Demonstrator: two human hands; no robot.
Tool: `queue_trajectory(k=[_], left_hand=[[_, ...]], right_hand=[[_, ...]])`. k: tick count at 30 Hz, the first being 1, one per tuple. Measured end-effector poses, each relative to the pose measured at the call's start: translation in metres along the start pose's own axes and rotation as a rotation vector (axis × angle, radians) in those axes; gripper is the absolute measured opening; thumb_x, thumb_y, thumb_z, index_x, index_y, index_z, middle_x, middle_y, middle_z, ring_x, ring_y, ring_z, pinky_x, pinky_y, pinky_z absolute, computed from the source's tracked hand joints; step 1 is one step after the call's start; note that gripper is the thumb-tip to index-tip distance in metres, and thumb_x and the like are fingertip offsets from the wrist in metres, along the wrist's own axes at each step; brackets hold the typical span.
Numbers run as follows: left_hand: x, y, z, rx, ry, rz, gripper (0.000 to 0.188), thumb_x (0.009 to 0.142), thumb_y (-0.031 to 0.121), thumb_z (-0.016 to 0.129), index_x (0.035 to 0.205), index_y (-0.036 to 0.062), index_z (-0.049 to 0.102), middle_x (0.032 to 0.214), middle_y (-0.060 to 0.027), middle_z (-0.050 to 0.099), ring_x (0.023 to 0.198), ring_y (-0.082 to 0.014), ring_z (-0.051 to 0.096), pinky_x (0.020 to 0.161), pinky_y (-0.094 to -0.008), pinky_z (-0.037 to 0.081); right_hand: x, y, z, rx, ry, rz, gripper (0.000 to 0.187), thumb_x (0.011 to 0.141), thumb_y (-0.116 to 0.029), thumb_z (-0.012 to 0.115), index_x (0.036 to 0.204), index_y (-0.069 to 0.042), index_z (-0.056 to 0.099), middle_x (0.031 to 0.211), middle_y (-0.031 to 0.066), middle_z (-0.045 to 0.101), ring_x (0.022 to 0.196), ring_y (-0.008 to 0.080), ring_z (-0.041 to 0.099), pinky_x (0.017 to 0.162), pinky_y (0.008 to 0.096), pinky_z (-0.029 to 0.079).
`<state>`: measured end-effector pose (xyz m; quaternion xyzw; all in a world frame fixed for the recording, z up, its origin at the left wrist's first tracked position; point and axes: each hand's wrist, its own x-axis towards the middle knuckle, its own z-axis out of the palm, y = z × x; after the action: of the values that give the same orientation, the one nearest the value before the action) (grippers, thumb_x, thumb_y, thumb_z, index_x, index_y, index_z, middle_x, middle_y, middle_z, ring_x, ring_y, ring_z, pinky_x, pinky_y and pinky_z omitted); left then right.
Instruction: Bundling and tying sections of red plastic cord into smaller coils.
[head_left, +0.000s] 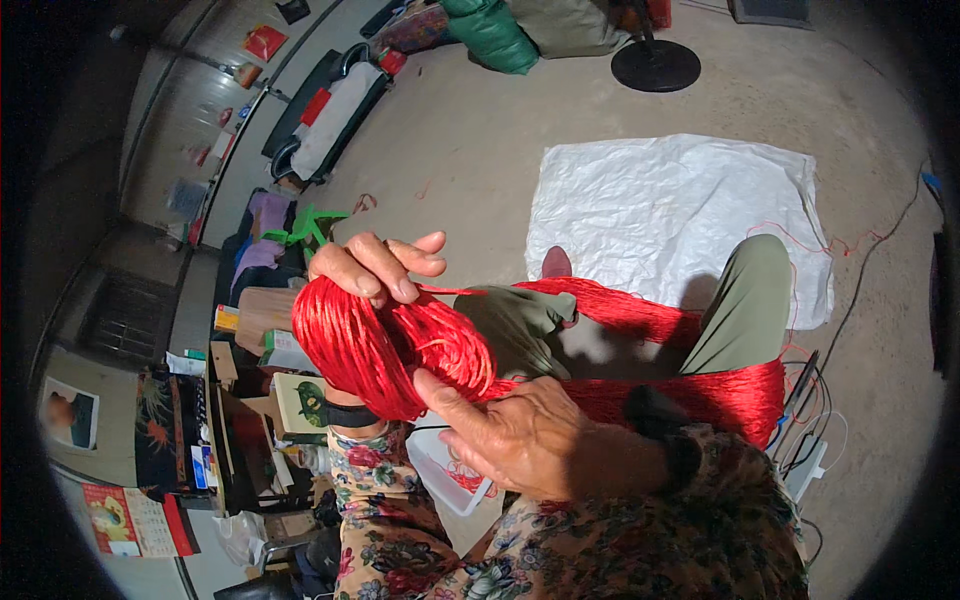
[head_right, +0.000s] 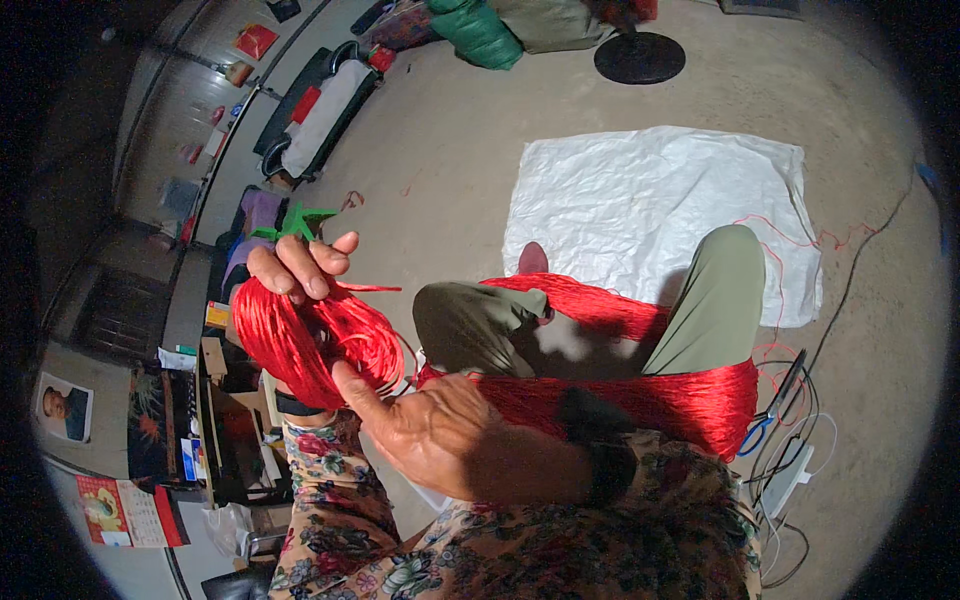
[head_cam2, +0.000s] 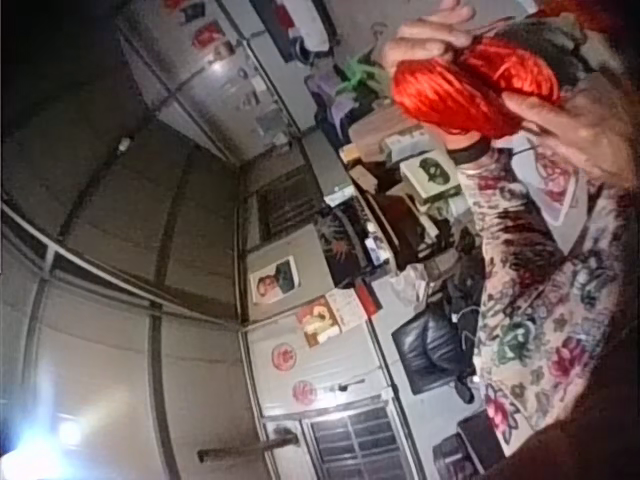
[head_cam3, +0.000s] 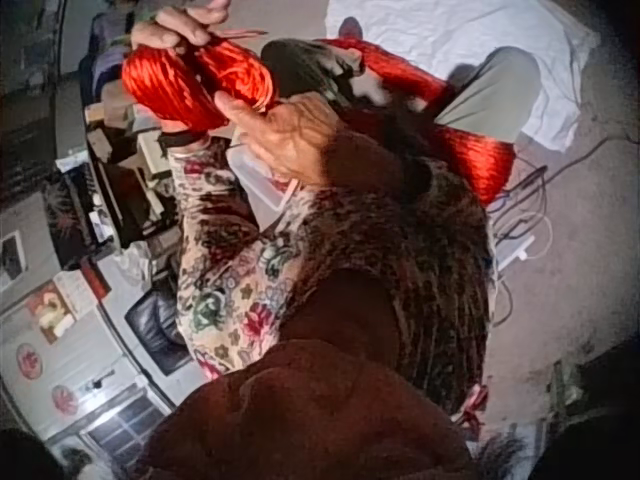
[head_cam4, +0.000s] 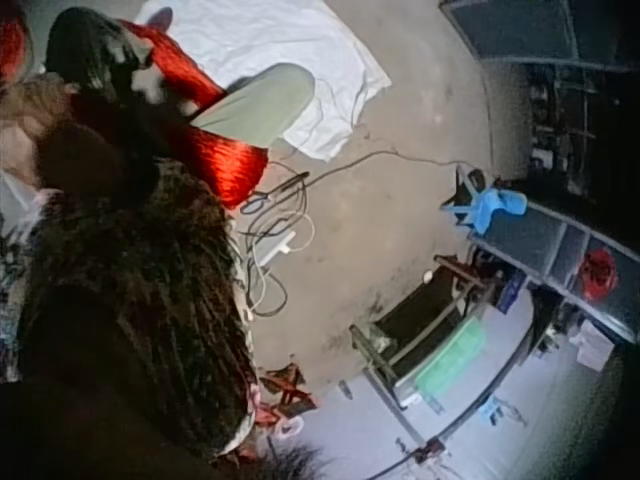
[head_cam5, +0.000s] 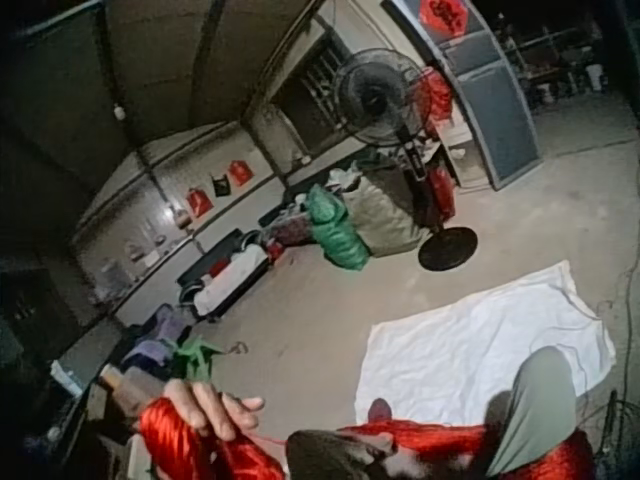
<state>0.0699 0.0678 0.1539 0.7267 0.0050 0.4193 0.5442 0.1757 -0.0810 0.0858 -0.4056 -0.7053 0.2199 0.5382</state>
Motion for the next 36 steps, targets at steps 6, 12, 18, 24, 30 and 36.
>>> queue_trajectory(k=[6, 12, 18, 24, 30, 36], left_hand=[[-0.008, 0.003, 0.000, -0.116, 0.013, 0.005, 0.015, 0.091, 0.018, 0.065, 0.094, 0.0088, 0.054, 0.080, -0.0099, 0.059, 0.093, -0.0331, 0.066, 0.105, -0.0539, 0.040], [-0.013, 0.002, -0.007, -0.228, -0.016, -0.008, 0.009, 0.093, 0.015, 0.060, 0.089, 0.0086, 0.056, 0.079, -0.0112, 0.062, 0.090, -0.0336, 0.067, 0.104, -0.0535, 0.042], [-0.013, 0.008, -0.003, -0.222, -0.065, 0.003, 0.009, 0.093, 0.013, 0.060, 0.087, 0.0076, 0.056, 0.076, -0.0118, 0.062, 0.088, -0.0351, 0.067, 0.103, -0.0542, 0.042], [-0.015, 0.003, -0.002, -0.265, -0.056, -0.004, 0.010, 0.092, 0.009, 0.059, 0.083, 0.0063, 0.057, 0.073, -0.0135, 0.062, 0.086, -0.0365, 0.068, 0.103, -0.0547, 0.042], [-0.014, 0.003, -0.008, -0.310, -0.099, -0.017, 0.010, 0.092, 0.009, 0.060, 0.083, 0.0063, 0.057, 0.073, -0.0134, 0.063, 0.088, -0.0365, 0.068, 0.103, -0.0544, 0.042], [-0.029, 0.004, -0.006, -0.205, 0.048, -0.054, 0.010, 0.093, 0.010, 0.059, 0.084, 0.0076, 0.056, 0.073, -0.0120, 0.063, 0.087, -0.0343, 0.069, 0.102, -0.0538, 0.043]], right_hand=[[-0.002, -0.003, -0.022, -0.247, 0.116, -0.110, 0.041, 0.080, -0.020, 0.072, 0.117, -0.003, 0.065, 0.058, 0.0053, 0.055, 0.049, 0.0204, 0.058, 0.046, 0.0368, 0.047], [0.014, 0.004, -0.045, -0.063, 0.230, -0.186, 0.023, 0.083, -0.009, 0.068, 0.103, -0.001, 0.062, 0.076, 0.0132, 0.061, 0.067, 0.0235, 0.065, 0.051, 0.0369, 0.050], [0.027, 0.009, -0.055, 0.142, 0.142, -0.028, 0.013, 0.083, -0.007, 0.062, 0.096, -0.006, 0.060, 0.080, 0.0144, 0.064, 0.070, 0.0314, 0.065, 0.056, 0.0428, 0.050], [0.038, 0.013, -0.045, -0.119, 0.071, -0.087, 0.008, 0.085, -0.012, 0.061, 0.091, -0.007, 0.059, 0.075, 0.0114, 0.062, 0.067, 0.0302, 0.065, 0.054, 0.0416, 0.049], [0.037, 0.021, -0.038, -0.091, 0.046, 0.014, 0.006, 0.085, -0.012, 0.063, 0.089, -0.009, 0.060, 0.066, 0.0106, 0.061, 0.059, 0.0283, 0.064, 0.051, 0.0406, 0.048], [0.034, 0.020, -0.055, 0.477, 0.121, 0.295, 0.006, 0.085, -0.010, 0.067, 0.086, -0.005, 0.064, 0.066, 0.0036, 0.059, 0.057, 0.0112, 0.060, 0.051, 0.0289, 0.046]])
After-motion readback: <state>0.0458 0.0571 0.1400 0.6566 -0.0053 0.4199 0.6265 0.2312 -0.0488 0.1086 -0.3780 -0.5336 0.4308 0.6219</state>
